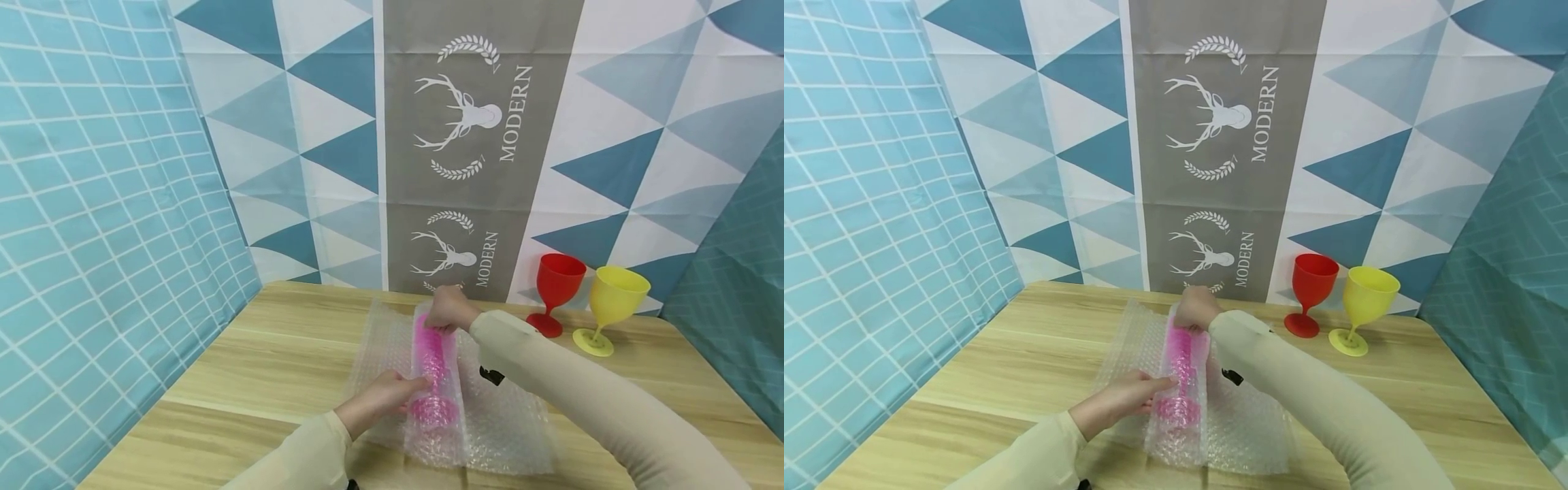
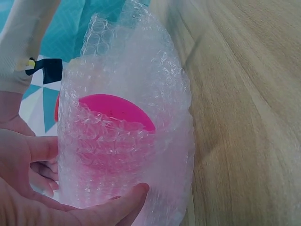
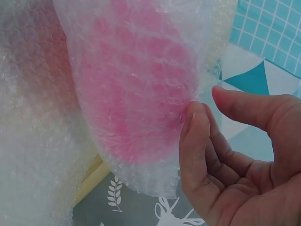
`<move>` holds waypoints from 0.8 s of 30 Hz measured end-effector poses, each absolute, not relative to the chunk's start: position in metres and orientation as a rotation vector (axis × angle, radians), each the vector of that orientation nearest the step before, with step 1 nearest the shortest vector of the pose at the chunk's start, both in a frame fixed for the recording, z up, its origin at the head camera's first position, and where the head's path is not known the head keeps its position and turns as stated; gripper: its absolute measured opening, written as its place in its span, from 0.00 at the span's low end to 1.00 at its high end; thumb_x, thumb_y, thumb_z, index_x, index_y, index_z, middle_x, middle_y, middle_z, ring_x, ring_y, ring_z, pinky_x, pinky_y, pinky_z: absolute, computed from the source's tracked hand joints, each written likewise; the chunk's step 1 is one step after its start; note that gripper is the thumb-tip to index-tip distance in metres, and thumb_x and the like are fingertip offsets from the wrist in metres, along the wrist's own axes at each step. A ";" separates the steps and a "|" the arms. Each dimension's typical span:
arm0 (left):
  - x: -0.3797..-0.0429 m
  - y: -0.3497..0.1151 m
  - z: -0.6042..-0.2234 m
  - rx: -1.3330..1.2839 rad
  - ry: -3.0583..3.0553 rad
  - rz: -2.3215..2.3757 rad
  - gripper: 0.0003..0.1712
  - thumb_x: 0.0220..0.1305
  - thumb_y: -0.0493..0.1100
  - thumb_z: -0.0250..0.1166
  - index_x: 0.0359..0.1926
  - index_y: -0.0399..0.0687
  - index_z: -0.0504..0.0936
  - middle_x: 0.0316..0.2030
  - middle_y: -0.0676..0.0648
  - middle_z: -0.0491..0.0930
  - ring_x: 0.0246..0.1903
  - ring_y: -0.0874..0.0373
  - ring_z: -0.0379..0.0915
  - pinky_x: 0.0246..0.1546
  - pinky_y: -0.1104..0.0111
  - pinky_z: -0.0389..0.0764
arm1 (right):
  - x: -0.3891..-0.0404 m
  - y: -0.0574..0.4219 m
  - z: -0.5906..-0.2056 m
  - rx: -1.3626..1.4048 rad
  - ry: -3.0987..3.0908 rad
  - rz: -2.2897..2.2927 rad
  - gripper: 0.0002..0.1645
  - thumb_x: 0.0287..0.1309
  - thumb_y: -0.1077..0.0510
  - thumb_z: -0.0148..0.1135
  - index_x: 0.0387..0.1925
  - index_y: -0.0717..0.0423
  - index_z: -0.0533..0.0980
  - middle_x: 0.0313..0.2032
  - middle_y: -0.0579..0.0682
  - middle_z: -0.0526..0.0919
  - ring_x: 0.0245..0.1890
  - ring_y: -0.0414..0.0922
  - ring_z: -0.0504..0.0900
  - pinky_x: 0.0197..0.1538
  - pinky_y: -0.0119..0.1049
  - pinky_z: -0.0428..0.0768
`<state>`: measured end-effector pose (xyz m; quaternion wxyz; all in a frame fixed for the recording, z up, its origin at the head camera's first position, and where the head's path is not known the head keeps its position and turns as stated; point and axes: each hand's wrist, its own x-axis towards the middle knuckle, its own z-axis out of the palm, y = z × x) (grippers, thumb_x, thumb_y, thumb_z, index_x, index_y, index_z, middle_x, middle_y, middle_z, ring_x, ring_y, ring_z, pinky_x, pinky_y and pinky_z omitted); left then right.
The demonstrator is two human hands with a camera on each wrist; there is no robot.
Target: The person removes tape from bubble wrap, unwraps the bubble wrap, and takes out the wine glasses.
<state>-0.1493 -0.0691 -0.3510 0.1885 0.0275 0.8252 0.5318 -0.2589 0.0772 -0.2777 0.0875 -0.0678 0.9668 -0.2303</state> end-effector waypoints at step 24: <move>-0.147 -0.061 -0.351 0.094 2.364 1.477 0.25 0.63 0.57 0.62 0.38 0.35 0.78 0.39 0.41 0.81 0.40 0.49 0.79 0.48 0.49 0.82 | -0.260 0.075 -0.277 -0.181 2.963 -0.424 0.14 0.39 0.72 0.53 0.12 0.53 0.63 0.11 0.46 0.71 0.07 0.36 0.69 0.12 0.23 0.70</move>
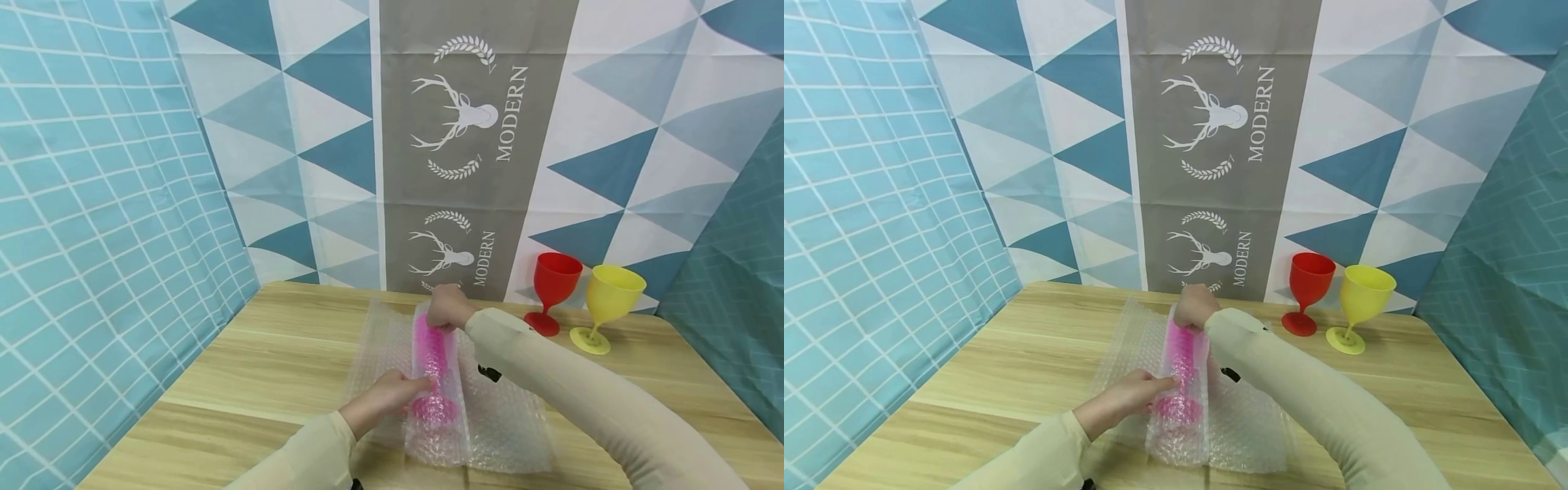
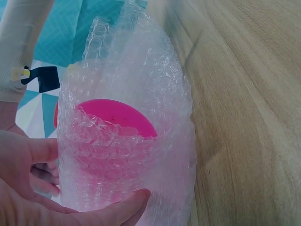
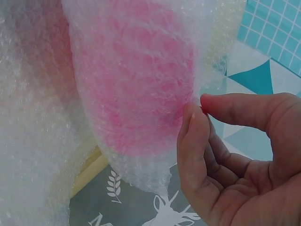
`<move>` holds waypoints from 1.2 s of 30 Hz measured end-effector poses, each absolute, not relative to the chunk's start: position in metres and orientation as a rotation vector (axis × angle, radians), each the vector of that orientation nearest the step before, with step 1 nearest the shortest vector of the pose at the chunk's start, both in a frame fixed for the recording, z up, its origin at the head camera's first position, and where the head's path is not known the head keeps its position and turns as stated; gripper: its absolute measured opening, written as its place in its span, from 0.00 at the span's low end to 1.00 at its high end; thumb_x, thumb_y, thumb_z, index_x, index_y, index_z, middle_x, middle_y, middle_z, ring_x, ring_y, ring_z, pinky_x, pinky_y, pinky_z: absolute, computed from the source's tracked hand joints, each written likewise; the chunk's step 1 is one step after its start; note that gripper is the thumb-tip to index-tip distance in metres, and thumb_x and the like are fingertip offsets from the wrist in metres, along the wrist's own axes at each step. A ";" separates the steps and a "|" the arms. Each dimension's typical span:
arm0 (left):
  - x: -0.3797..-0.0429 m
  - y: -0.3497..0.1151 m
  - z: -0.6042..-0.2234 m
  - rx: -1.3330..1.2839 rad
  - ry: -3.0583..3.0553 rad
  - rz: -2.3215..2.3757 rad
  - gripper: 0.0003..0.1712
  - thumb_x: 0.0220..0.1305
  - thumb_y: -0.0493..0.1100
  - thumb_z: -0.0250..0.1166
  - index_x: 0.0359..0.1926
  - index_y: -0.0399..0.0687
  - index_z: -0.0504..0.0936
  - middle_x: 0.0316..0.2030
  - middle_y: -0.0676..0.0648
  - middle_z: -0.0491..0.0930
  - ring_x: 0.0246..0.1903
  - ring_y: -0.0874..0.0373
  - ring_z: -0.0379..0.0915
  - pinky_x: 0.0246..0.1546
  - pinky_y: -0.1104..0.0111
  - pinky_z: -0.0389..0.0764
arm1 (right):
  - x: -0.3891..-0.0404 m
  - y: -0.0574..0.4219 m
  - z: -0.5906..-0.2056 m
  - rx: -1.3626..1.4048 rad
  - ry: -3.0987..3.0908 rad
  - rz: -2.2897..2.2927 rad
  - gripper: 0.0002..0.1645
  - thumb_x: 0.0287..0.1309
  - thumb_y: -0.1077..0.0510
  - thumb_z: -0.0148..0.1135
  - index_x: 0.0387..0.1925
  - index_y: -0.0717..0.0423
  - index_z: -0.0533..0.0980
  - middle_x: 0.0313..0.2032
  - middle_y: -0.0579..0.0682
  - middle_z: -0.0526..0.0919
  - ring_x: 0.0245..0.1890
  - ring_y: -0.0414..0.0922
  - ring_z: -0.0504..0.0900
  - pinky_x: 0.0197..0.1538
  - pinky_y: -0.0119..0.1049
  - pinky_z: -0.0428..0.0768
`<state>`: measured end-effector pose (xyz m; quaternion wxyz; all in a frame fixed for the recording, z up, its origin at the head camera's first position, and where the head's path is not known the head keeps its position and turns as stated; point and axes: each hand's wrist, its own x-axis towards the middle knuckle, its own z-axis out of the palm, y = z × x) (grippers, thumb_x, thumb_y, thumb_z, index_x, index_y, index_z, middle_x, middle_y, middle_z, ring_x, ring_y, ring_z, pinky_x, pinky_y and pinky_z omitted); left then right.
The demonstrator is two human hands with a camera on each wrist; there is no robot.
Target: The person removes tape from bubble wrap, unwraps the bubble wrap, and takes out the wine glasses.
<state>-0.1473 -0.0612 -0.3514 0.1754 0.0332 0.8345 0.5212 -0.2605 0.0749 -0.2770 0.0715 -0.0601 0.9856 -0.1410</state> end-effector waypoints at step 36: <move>-0.147 -0.062 -0.352 0.070 2.363 1.478 0.34 0.64 0.57 0.61 0.50 0.25 0.75 0.52 0.29 0.78 0.49 0.34 0.79 0.55 0.43 0.78 | -0.266 0.080 -0.280 -0.260 3.026 -0.332 0.13 0.32 0.71 0.53 0.09 0.54 0.62 0.22 0.54 0.79 0.24 0.48 0.77 0.23 0.31 0.77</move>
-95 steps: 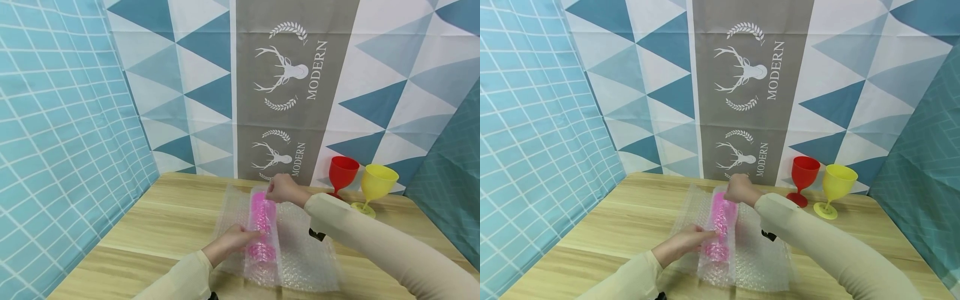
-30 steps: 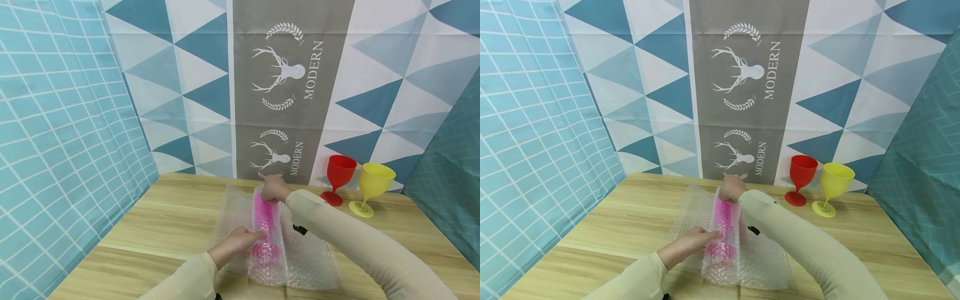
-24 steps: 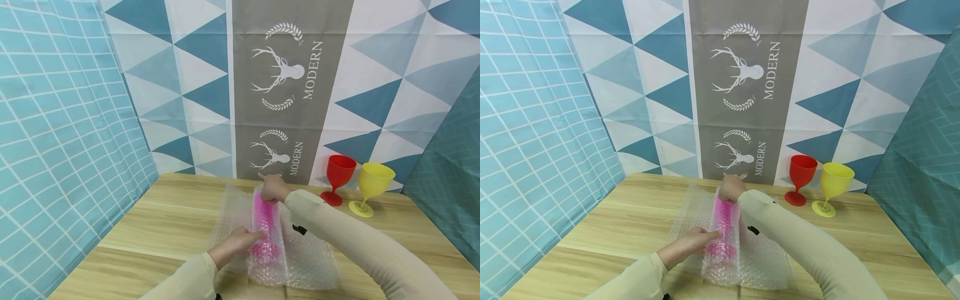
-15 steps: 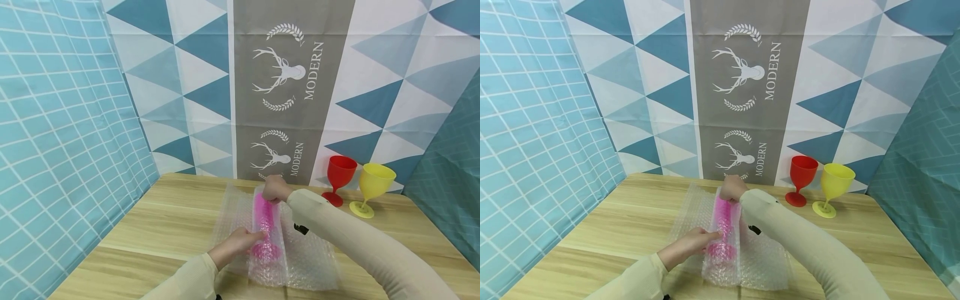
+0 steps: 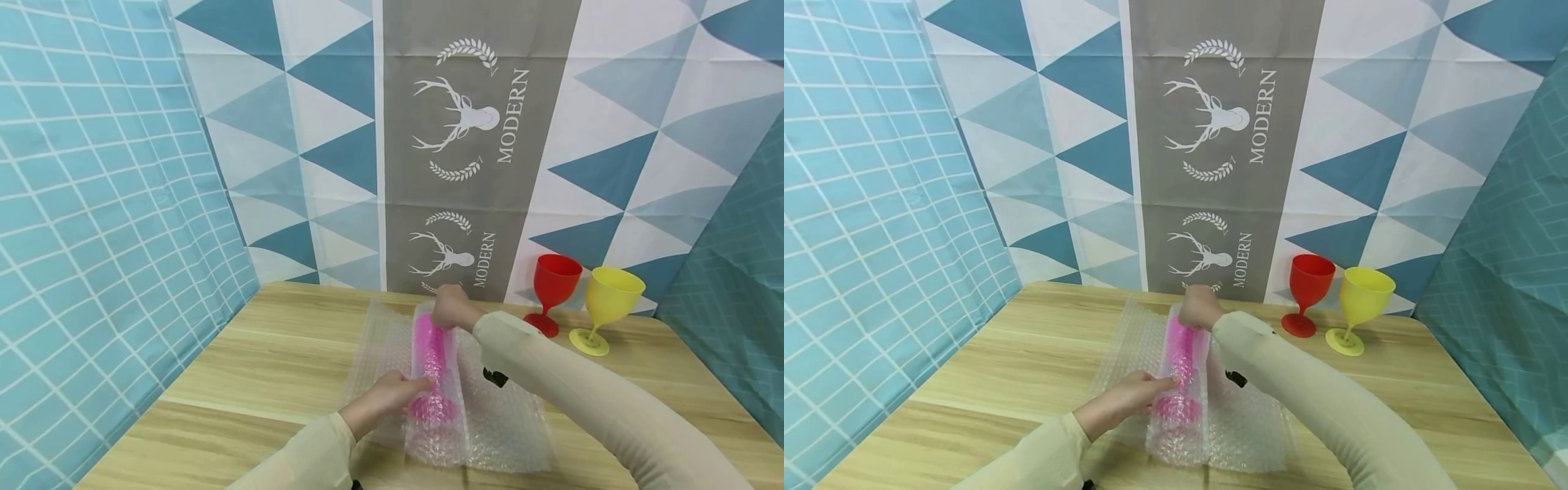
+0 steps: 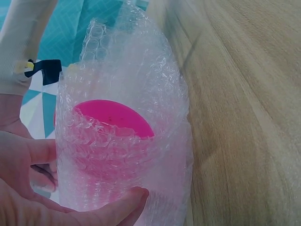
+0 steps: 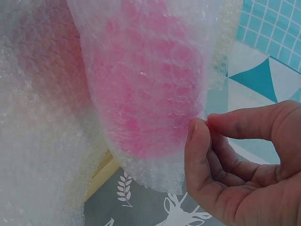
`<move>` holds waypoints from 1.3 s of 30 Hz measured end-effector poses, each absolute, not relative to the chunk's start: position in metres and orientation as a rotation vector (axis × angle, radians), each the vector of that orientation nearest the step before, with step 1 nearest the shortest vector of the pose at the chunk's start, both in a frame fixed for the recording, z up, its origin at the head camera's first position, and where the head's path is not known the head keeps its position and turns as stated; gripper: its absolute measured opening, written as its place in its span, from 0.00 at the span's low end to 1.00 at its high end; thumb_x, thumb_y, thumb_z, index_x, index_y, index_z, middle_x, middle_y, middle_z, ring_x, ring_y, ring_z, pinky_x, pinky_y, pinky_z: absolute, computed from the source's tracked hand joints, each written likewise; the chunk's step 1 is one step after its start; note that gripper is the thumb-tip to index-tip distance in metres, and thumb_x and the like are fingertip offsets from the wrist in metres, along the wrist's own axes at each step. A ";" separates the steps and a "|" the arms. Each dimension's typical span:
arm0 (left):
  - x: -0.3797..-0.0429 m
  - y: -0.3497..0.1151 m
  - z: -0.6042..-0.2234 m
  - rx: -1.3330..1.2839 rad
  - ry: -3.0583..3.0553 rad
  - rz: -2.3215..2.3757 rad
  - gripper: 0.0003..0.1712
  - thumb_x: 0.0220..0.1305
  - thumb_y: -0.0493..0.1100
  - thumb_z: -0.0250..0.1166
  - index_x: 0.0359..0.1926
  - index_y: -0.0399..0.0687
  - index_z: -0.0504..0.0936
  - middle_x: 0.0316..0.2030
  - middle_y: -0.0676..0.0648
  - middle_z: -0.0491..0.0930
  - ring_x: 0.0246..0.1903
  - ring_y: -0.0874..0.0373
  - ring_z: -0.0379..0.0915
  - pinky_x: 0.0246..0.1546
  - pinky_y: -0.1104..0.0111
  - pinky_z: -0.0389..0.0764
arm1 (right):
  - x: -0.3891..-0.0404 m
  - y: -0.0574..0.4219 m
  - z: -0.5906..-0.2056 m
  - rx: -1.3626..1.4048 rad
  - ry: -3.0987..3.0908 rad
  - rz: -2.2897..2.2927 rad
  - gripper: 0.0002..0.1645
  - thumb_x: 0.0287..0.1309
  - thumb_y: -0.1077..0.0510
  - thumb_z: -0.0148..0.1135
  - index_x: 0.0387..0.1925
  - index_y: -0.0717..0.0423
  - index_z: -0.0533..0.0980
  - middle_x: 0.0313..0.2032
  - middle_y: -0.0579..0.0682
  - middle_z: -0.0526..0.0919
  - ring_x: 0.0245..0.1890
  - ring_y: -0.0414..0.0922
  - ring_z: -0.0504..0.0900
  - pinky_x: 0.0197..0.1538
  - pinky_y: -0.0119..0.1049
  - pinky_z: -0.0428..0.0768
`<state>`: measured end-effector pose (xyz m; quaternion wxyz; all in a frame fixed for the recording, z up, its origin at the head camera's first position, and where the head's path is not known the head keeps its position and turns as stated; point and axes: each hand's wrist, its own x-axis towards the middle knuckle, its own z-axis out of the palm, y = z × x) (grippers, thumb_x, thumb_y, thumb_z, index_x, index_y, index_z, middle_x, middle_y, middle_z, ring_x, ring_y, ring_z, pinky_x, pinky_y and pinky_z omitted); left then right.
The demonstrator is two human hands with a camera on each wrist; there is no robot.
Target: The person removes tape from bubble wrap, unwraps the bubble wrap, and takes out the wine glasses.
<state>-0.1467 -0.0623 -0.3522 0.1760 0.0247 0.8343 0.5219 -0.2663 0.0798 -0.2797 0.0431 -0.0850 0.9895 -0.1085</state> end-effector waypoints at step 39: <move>-0.142 -0.063 -0.352 0.059 2.373 1.524 0.25 0.64 0.55 0.60 0.40 0.33 0.77 0.26 0.51 0.69 0.26 0.60 0.63 0.29 0.69 0.72 | -0.255 0.107 -0.274 -0.355 3.004 -0.475 0.22 0.35 0.71 0.48 0.02 0.45 0.56 0.05 0.37 0.55 0.09 0.34 0.56 0.16 0.24 0.61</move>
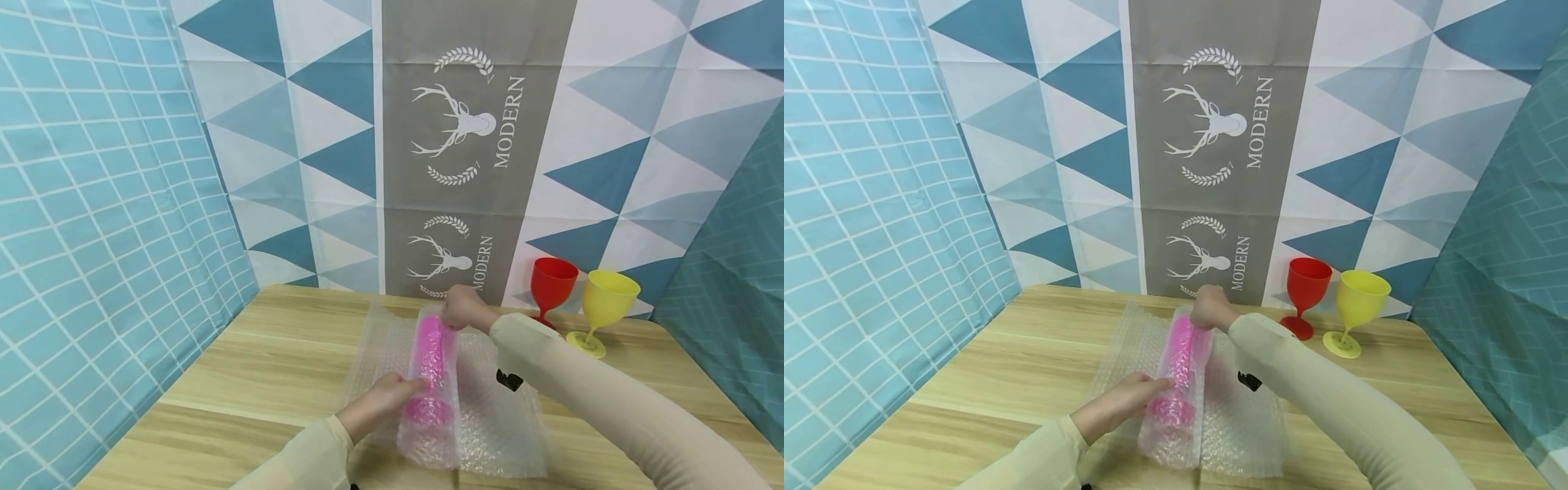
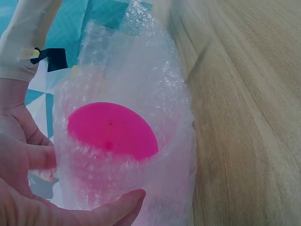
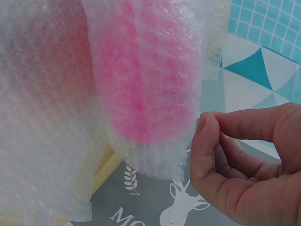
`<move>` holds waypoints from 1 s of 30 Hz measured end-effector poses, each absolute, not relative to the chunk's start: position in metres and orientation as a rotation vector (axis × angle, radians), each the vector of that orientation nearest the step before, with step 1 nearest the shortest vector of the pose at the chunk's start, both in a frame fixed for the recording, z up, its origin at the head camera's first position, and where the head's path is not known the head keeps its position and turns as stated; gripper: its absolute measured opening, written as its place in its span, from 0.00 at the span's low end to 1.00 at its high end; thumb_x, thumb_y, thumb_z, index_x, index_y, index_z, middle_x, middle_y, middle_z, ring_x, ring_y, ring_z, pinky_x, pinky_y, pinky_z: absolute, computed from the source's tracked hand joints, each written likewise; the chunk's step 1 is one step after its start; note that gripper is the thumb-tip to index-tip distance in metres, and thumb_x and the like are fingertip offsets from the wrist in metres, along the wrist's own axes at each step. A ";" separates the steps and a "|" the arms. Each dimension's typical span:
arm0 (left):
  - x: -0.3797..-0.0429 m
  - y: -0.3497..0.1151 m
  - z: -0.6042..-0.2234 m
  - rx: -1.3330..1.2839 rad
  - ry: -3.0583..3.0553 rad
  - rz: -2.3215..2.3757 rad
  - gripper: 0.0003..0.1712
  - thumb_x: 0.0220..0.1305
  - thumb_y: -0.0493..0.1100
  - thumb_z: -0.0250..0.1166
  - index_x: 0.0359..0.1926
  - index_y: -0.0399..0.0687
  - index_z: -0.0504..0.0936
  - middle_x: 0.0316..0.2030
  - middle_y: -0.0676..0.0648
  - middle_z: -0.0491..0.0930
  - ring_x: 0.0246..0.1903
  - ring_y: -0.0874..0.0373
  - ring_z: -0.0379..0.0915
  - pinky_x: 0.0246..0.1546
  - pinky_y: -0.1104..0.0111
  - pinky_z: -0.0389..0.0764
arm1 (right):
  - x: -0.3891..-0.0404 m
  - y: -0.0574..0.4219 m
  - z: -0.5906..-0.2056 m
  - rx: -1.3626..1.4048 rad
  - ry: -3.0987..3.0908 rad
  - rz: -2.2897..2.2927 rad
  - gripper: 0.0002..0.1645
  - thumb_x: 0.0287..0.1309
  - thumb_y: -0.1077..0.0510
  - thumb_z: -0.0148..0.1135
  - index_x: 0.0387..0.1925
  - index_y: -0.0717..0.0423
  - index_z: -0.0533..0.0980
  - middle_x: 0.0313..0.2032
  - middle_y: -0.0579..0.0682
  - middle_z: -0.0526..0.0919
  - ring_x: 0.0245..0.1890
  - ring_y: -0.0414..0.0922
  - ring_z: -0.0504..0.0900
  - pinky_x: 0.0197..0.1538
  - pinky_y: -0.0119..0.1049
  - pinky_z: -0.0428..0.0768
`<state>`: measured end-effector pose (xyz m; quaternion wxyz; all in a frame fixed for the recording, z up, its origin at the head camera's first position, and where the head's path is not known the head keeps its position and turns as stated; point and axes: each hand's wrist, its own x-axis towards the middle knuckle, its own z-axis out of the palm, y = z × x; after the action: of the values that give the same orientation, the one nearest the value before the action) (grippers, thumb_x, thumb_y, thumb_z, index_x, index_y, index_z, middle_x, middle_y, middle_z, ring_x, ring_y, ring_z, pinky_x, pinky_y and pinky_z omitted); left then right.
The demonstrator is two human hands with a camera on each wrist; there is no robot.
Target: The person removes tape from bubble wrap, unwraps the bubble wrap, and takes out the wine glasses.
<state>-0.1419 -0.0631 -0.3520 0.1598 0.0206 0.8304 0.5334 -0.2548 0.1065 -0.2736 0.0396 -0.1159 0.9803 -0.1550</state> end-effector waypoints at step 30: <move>-0.140 -0.050 -0.359 -0.017 2.393 1.625 0.16 0.61 0.50 0.61 0.29 0.41 0.72 0.24 0.51 0.68 0.25 0.60 0.64 0.25 0.73 0.69 | -0.250 0.122 -0.263 -0.315 2.989 -0.719 0.15 0.43 0.68 0.60 0.08 0.54 0.75 0.10 0.41 0.74 0.12 0.33 0.66 0.20 0.24 0.70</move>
<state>-0.1400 -0.0503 -0.3591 0.1243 -0.0059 0.8208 0.5576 -0.2499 0.1218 -0.2629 0.0257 -0.1020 0.9669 -0.2326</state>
